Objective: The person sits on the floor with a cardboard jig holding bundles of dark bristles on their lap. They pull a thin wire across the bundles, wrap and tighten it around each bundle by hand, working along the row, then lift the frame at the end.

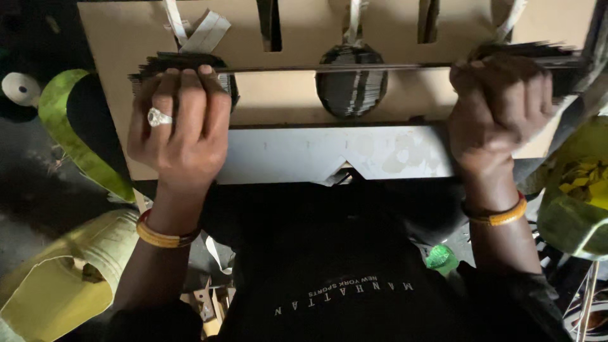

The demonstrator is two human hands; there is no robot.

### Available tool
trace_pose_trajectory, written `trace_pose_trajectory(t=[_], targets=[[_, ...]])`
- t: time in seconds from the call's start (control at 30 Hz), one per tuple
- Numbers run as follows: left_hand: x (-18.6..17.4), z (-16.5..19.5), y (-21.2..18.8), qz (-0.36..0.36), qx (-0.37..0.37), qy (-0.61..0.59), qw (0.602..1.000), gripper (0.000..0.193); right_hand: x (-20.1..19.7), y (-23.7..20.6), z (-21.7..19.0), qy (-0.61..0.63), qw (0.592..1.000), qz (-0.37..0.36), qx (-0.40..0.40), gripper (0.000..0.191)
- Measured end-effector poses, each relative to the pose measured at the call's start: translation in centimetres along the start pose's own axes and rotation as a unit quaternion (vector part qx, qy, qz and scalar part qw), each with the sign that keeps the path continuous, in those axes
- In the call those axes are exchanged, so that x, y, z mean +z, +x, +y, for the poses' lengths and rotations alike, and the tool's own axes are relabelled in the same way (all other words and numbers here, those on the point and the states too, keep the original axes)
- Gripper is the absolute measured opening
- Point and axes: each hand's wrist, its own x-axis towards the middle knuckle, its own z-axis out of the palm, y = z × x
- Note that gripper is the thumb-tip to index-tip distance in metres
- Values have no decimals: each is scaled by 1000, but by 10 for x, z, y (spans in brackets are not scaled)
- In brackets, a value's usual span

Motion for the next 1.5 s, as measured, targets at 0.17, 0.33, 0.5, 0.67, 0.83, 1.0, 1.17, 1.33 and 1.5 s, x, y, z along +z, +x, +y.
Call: trace_pose_trajectory(t=[0.17, 0.33, 0.5, 0.67, 0.83, 1.0, 1.17, 1.33, 1.5], targets=[[-25, 22, -1, -43, -79, -34, 995, 15, -28, 11, -26, -88, 995, -45, 3, 19], [-53, 66, -5, -138, -73, -345, 925, 67, -49, 18, -77, 151, 946, -220, 184, 41], [-48, 75, -8, -218, -86, -431, 871, 81, -46, 25, -96, 158, 934, -298, 121, 74], [-42, 74, -8, -173, -51, -412, 893, 70, -49, 32, -99, 202, 917, -301, 169, 69], [-40, 77, -9, -129, -17, -356, 926, 67, -48, 33, -106, 202, 921, -290, 166, 70], [-38, 80, -4, -124, -8, -353, 927, 66, -48, 29, -107, 220, 914, -279, 195, 73], [-40, 86, 5, -140, 4, -353, 925, 67, -47, 28, -105, 188, 923, -279, 185, 75], [-42, 86, 13, -183, -9, -388, 903, 62, -46, 27, -108, 170, 923, -275, 208, 74], [-45, 84, 15, -207, -10, -390, 897, 63, -52, 27, -104, 205, 919, -268, 205, 66]])
